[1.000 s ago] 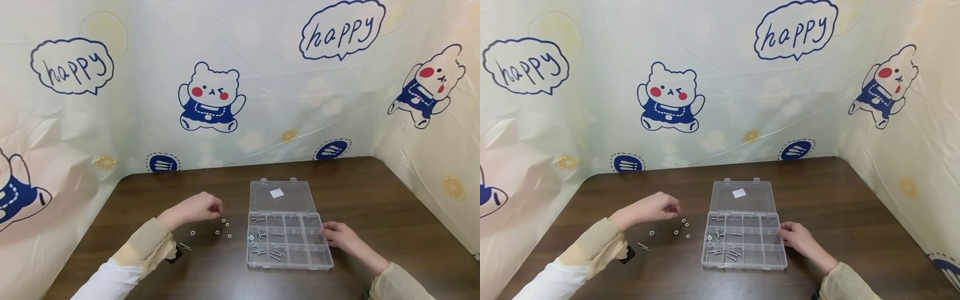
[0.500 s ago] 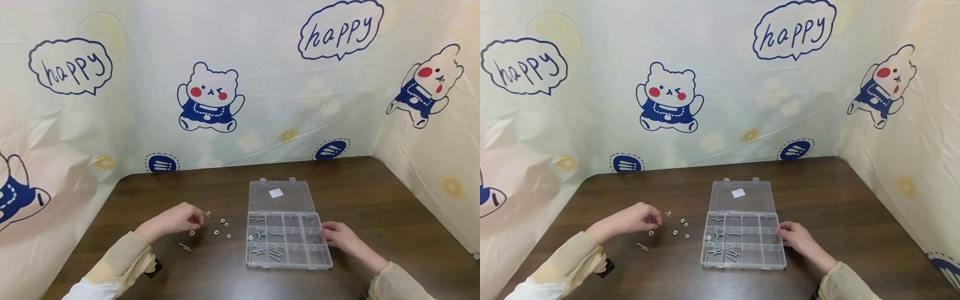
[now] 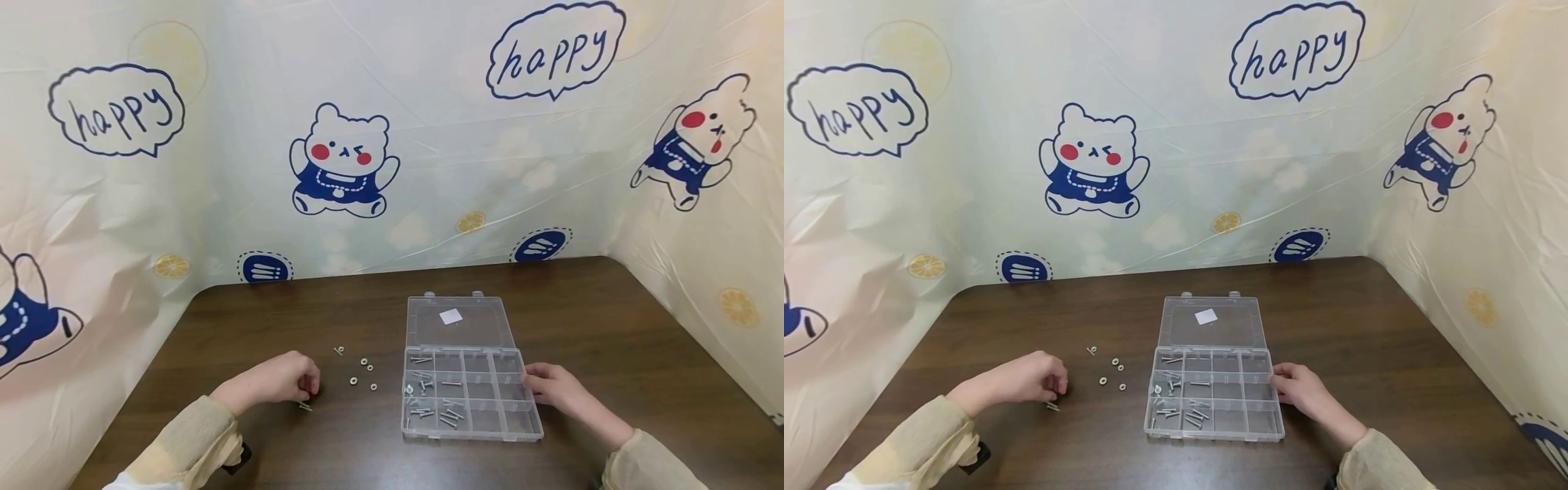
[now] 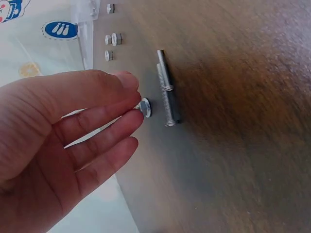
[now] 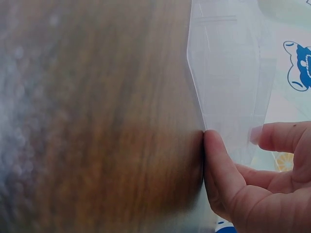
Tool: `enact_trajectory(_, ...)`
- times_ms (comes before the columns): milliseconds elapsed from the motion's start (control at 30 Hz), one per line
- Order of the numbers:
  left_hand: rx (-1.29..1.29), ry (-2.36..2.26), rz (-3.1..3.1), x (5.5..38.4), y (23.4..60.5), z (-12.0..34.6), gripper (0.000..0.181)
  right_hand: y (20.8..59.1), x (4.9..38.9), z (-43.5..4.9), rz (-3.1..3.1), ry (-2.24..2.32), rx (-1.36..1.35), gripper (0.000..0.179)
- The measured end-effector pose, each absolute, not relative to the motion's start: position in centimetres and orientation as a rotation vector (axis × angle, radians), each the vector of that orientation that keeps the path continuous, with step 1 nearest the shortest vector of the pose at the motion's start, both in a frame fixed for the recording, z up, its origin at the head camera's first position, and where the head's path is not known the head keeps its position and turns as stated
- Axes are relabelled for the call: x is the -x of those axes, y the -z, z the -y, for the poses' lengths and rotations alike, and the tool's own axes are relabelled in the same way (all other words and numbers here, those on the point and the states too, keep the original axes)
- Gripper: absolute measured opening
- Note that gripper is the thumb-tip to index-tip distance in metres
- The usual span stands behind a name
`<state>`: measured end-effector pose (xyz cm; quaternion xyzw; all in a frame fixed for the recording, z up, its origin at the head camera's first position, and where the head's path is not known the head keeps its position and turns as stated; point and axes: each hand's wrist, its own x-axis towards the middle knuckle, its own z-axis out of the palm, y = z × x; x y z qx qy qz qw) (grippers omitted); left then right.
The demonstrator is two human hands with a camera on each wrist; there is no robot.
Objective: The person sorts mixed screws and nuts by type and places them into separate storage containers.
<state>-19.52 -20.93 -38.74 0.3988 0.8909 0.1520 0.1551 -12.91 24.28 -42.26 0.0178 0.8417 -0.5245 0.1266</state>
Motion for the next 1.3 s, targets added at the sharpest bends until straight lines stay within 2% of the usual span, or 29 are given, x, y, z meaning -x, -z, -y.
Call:
enact_trajectory(1067, -1.157, -0.37, -2.569, 18.7, 40.1, 21.1, 0.023, 42.2, 13.0, -24.4, -2.45, 1.522, -0.041, 0.038)
enact_trajectory(1300, -1.297, -0.352, -2.615, 18.7, 39.8, 20.6, 0.023, 42.3, 12.9, -24.3, -2.431, 1.544, -0.037, 0.038)
